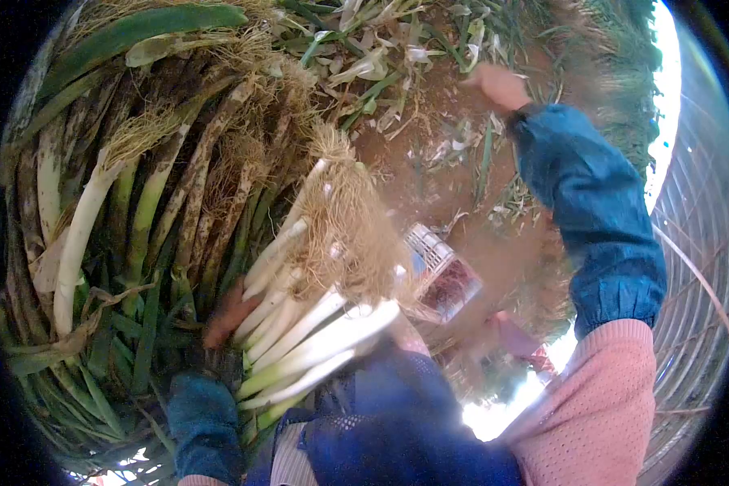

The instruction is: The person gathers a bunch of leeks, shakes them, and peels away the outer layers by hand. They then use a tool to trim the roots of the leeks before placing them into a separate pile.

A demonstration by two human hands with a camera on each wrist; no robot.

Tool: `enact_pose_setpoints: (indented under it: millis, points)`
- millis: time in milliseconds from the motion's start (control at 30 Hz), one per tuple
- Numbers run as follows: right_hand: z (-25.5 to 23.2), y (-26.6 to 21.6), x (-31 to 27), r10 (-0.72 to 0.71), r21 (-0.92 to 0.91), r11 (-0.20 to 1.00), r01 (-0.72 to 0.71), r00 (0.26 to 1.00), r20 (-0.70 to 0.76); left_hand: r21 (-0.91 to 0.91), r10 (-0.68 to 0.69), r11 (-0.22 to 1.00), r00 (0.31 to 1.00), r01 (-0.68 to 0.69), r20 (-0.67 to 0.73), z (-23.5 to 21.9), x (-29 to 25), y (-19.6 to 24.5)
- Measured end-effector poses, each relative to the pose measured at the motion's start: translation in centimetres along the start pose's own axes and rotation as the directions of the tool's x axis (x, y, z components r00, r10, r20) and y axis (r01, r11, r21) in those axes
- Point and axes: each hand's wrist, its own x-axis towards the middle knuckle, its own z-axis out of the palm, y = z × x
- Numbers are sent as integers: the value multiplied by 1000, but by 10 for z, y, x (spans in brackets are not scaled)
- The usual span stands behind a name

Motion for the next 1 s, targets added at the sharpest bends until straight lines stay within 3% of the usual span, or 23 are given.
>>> enact_pose_setpoints:
  millis: [33,100,167,233,267,300,333,367,433,500,533,600,633,733,767,800,833,867,900,967,1000]
  points:
    - [3,-27,10,93,250,956,-154,966,241,-50,-4,999,1000,3,-5,-1,1,0]
    - [-17,-130,20,-118,606,783,-143,921,371,-154,-26,988,1000,24,-10,2,-1,-3]
    - [-39,-195,10,-285,728,686,13,925,252,-90,15,996,1000,-14,11,-4,-1,3]
    - [-38,-221,9,-225,711,697,-90,914,336,-122,70,990,996,-64,50,-6,3,-11]
    - [-10,-177,12,-73,692,720,-58,985,159,-80,55,995,998,-54,16,-5,0,-16]
    - [18,-135,15,83,662,748,-43,996,-29,-42,46,998,999,-47,-27,-2,0,-16]
    - [7,-110,24,186,247,956,-157,978,-98,-1,39,999,997,-39,-71,-3,0,-15]
    - [-28,-115,27,225,262,946,-190,968,-113,-10,56,998,997,-57,-54,-4,2,-14]
    - [-58,-156,32,-3,282,954,101,945,-328,-20,85,996,996,-85,5,-5,0,-13]
    - [-91,-222,41,-162,369,907,205,976,-145,122,174,978,984,-169,-35,1,12,-34]
    - [-103,-260,55,-186,457,882,113,976,116,188,218,961,975,-205,-52,4,15,-42]
    - [-79,-314,58,-434,528,762,376,901,-16,263,97,960,995,-93,-6,-1,-1,-11]
    - [-48,-333,57,-585,386,599,702,713,-388,305,39,951,999,-41,14,-3,-5,3]
    - [-36,-289,80,-515,442,756,484,856,-56,354,141,928,989,-118,-40,7,-16,-1]
    - [-51,-246,92,-441,259,867,425,898,4,391,196,907,979,-158,-60,11,-18,-5]
    - [-39,-205,99,-283,309,898,315,948,-145,431,252,882,964,-192,-86,14,-19,-9]
    - [-45,-189,104,-212,63,973,220,971,-110,463,301,859,947,-217,-115,18,-18,-13]
    - [-61,-200,108,-193,110,977,184,978,74,345,163,931,983,-123,-90,22,-19,-10]
    - [-74,-220,106,-162,151,980,126,952,259,343,163,930,984,-132,-65,27,-21,-10]
    - [-72,-266,106,-499,254,862,439,823,272,356,172,923,984,-143,-52,22,-20,-9]
    - [-76,-296,103,-595,363,789,496,764,250,356,155,926,987,-129,-46,19,-25,-1]
